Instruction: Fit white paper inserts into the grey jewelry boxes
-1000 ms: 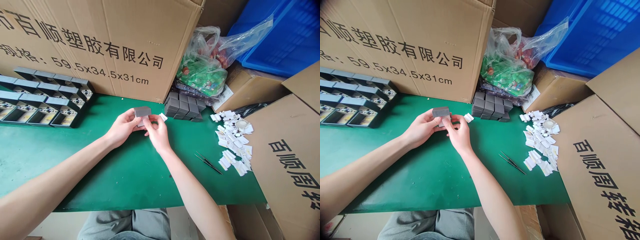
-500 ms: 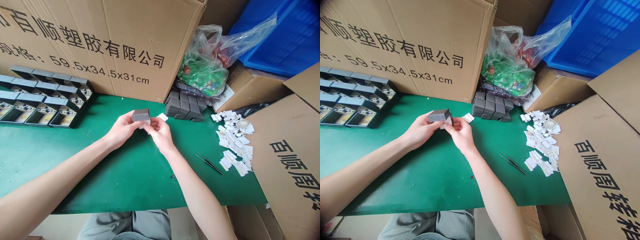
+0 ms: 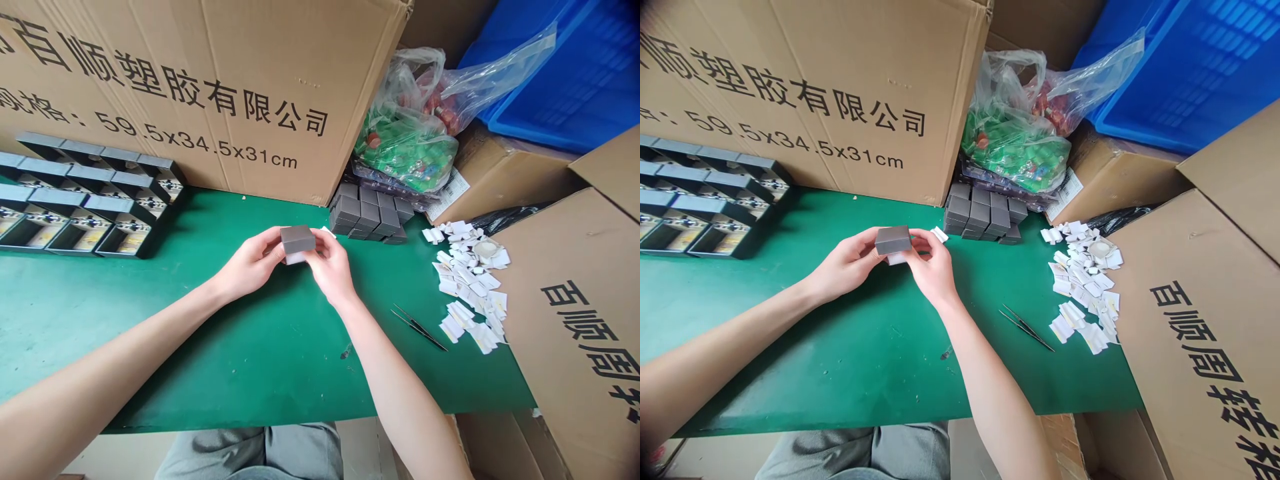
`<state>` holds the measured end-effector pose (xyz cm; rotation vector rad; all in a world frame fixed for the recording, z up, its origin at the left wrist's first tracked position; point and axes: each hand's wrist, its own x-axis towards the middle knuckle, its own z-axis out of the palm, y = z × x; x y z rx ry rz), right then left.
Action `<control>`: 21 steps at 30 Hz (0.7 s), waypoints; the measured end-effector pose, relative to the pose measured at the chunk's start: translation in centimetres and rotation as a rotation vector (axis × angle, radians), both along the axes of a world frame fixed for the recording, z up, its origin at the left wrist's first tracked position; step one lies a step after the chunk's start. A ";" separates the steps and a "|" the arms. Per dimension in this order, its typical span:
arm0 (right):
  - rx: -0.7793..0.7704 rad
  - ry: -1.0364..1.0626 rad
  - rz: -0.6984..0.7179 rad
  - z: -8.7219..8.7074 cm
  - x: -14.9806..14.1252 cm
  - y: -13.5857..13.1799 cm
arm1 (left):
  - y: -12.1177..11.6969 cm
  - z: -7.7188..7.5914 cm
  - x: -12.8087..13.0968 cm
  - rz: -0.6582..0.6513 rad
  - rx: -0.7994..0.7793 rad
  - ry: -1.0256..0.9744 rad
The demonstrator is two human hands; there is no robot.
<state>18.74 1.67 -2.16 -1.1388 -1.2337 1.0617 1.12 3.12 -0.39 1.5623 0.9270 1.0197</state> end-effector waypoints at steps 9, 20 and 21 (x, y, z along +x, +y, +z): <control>-0.059 0.064 0.093 0.4 0.2 0.1 | 0.1 0.2 -0.1 0.043 -0.025 0.015; 0.075 -0.098 0.118 0.6 1.1 0.2 | 0.0 0.4 0.0 0.100 -0.024 0.048; 0.090 -0.106 0.097 0.4 1.0 0.2 | 0.0 0.3 0.0 0.101 -0.019 0.042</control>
